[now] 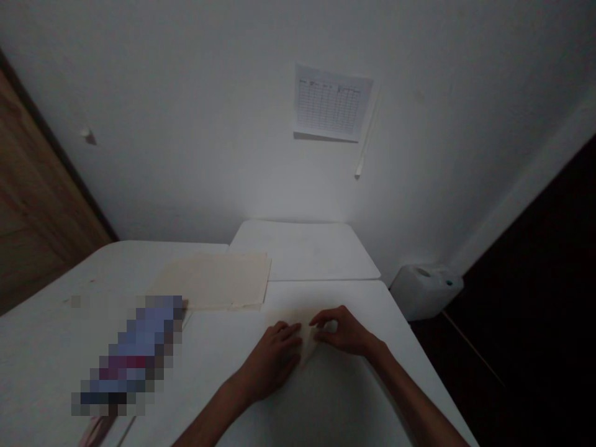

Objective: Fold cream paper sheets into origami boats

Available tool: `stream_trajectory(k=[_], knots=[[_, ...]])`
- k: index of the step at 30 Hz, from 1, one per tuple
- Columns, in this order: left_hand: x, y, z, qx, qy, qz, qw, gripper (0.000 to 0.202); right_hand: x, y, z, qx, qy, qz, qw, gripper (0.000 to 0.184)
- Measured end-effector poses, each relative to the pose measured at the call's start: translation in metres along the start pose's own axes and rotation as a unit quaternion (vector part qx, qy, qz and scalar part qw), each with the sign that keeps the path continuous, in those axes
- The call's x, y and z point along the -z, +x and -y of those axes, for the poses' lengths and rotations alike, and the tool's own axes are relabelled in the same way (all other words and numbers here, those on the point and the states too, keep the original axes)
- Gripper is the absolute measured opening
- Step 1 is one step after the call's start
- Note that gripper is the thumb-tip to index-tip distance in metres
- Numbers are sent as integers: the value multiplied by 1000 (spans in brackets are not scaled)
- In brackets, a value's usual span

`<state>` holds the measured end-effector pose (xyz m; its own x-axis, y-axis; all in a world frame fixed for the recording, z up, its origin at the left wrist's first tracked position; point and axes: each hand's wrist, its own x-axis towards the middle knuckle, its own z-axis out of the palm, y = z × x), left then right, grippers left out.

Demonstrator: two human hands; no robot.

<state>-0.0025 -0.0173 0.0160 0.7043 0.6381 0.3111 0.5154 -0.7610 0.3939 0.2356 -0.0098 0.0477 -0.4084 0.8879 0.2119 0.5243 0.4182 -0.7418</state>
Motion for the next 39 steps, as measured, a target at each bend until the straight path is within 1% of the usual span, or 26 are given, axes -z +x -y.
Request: stream_trajectory(k=[3, 6, 8, 11, 14, 18, 22, 25, 27, 29, 32, 35, 39], knots=[[0, 0, 1, -9, -5, -18, 1000, 29, -7, 5, -2, -14, 25, -18, 999, 26], [-2, 0, 2, -3, -15, -34, 999, 21, -16, 8, -6, -34, 47, -39, 998, 28], [-3, 0, 1, -3, -24, -35, 999, 15, -22, 9, -11, -40, 57, -50, 996, 30], [-1, 1, -2, -5, -27, -36, 999, 17, -29, 10, -17, -42, 66, -68, 995, 32], [4, 1, -7, -1, -36, -33, 999, 18, -33, 9, -20, -38, 48, -82, 995, 35], [8, -1, -11, 5, -63, -32, 998, 17, -36, 7, -20, -29, 12, -79, 996, 38], [6, -2, -9, 23, -64, -30, 997, 6, -36, 5, -20, -32, -1, -78, 996, 41], [1, -2, -6, 38, -57, -38, 997, 18, -38, 5, -20, -34, -6, -84, 996, 41], [-1, -2, -4, 34, -49, -42, 997, 25, -40, 5, -21, -32, -8, -88, 996, 39], [-2, -2, -4, 23, -34, -34, 999, 30, -41, 5, -21, -33, -8, -91, 995, 39], [-1, -1, -6, 11, -12, -17, 1000, 24, -43, 5, -20, -34, -8, -95, 995, 39], [2, -1, -9, 1, -1, -23, 1000, 14, -44, 5, -20, -35, -15, -103, 994, 41], [5, -1, -11, -2, 1, -24, 1000, 18, -45, 4, -19, -39, -24, -116, 992, 44]])
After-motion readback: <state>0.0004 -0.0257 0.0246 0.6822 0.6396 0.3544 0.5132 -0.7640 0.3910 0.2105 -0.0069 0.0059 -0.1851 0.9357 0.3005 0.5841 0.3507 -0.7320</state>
